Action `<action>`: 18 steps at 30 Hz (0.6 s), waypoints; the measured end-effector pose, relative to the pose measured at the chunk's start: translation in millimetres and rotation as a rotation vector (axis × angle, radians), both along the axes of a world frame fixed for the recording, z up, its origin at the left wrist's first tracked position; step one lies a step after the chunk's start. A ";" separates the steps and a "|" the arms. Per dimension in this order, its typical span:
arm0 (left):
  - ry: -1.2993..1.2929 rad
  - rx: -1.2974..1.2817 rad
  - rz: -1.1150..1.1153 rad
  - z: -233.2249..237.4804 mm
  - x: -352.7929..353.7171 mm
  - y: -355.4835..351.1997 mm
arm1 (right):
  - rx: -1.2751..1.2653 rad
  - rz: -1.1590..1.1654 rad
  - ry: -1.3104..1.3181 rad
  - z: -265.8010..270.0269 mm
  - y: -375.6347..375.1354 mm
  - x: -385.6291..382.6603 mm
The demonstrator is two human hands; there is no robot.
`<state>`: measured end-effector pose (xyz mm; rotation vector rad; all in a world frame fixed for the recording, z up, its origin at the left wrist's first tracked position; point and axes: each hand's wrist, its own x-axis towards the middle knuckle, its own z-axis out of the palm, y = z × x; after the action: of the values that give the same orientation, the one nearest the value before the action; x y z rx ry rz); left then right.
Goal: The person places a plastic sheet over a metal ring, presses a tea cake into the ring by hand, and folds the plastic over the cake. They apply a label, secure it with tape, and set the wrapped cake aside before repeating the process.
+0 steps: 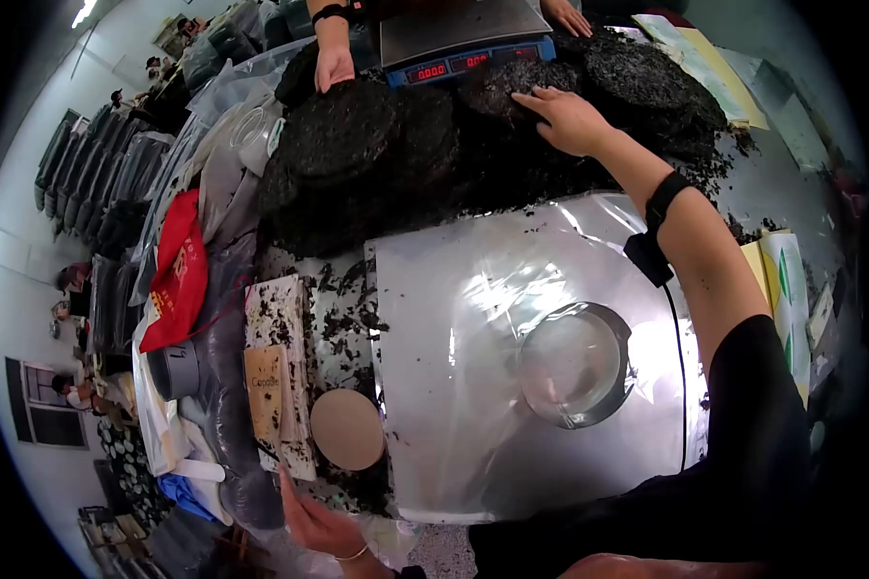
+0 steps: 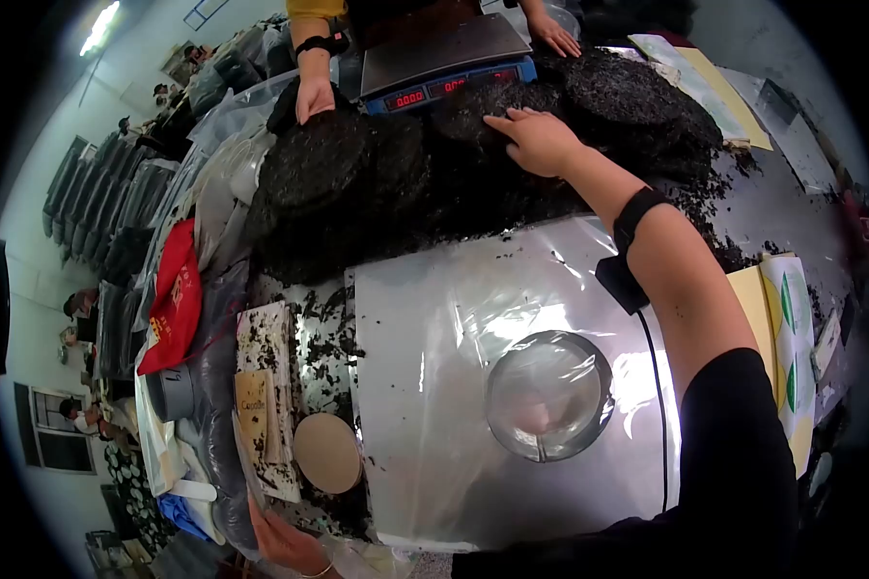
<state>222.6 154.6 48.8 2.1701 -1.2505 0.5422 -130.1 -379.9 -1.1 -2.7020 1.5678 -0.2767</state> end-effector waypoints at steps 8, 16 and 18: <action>-0.034 0.023 -1.149 -37.8 -198.4 -95.3 | -0.419 0.086 -1.097 94.8 164.9 -16.5; 0.202 0.529 -1.086 -88.4 -225.8 -84.6 | -0.363 0.132 -0.519 15.7 420.1 -70.2; 0.472 0.333 -1.050 -100.9 -191.0 -65.1 | -0.114 0.146 -0.330 -20.1 428.4 -66.9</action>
<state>31.5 89.5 -52.1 1.3955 -1.9930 -0.5986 -197.0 48.4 -21.2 -2.6568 1.2943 -0.7833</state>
